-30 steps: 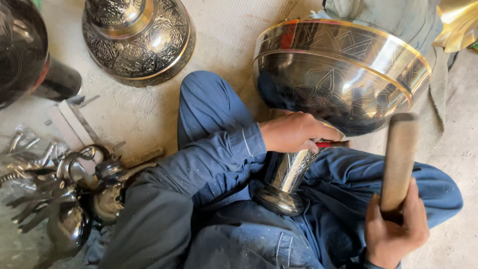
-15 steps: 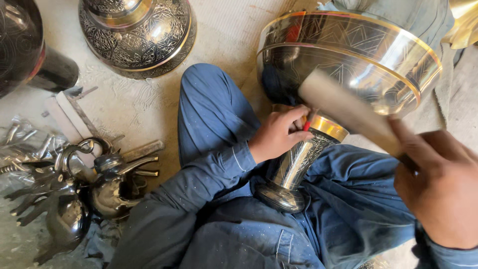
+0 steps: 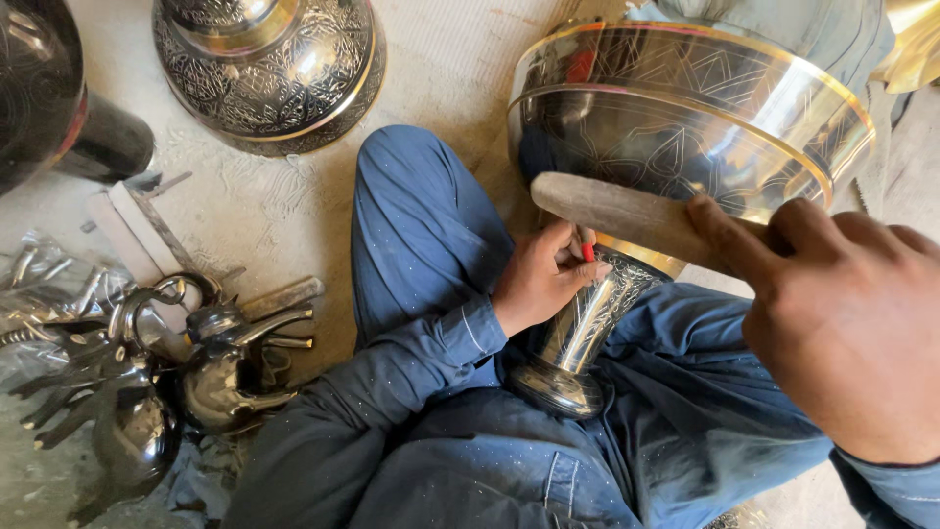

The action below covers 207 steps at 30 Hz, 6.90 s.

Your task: The person sits on the floor and uses a hammer and chisel to engrave a decorative pattern onto the neck of a large metal vessel. They repeatedly tap the chisel to create fine lines on the surface.

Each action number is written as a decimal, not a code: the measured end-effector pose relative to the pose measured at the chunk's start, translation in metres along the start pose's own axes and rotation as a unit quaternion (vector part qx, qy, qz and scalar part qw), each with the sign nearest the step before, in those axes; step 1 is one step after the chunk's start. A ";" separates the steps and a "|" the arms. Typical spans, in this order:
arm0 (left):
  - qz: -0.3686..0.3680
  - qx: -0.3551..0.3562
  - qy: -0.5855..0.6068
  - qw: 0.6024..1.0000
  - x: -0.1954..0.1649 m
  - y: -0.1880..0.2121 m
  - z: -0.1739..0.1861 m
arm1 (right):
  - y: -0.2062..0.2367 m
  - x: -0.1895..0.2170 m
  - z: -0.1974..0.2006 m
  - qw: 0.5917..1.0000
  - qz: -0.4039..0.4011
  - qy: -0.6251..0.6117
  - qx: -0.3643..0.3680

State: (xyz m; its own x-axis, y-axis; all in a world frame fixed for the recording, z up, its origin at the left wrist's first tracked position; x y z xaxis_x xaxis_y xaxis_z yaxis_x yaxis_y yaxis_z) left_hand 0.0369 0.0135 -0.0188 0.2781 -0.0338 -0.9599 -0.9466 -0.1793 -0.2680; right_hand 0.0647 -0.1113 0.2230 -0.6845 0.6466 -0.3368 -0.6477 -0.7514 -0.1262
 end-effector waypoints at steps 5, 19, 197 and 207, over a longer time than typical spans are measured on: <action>-0.057 -0.006 -0.010 0.998 -0.005 0.004 -0.002 | 0.010 -0.005 0.007 0.993 -0.013 -0.095 -0.071; -0.003 -0.084 -0.019 0.996 0.012 0.011 -0.002 | 0.024 0.003 -0.003 0.996 0.021 0.017 -0.079; -0.018 0.029 -0.087 0.996 -0.020 -0.004 -0.015 | 0.085 -0.021 -0.026 0.991 -0.119 -0.019 -0.051; -0.105 0.183 -0.145 0.967 -0.043 -0.038 -0.044 | 0.169 -0.048 -0.089 0.915 -0.328 -0.202 -0.119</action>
State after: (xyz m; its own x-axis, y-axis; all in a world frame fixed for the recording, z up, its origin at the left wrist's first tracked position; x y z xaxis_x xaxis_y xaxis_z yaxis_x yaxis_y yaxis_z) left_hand 0.0676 -0.0215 0.0366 0.4636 0.2521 -0.8494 -0.8831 0.2091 -0.4200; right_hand 0.0177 -0.2814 0.1346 -0.2740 0.9287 0.2500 -0.9049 -0.1609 -0.3941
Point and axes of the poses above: each hand's wrist, its own y-axis away from the middle knuckle, its own z-axis out of the back of the hand, x = y × z, the point moved 7 cm from there along -y, towards the middle knuckle, and after that the axes turned 6 degrees about -z, right-handed, at the moved point
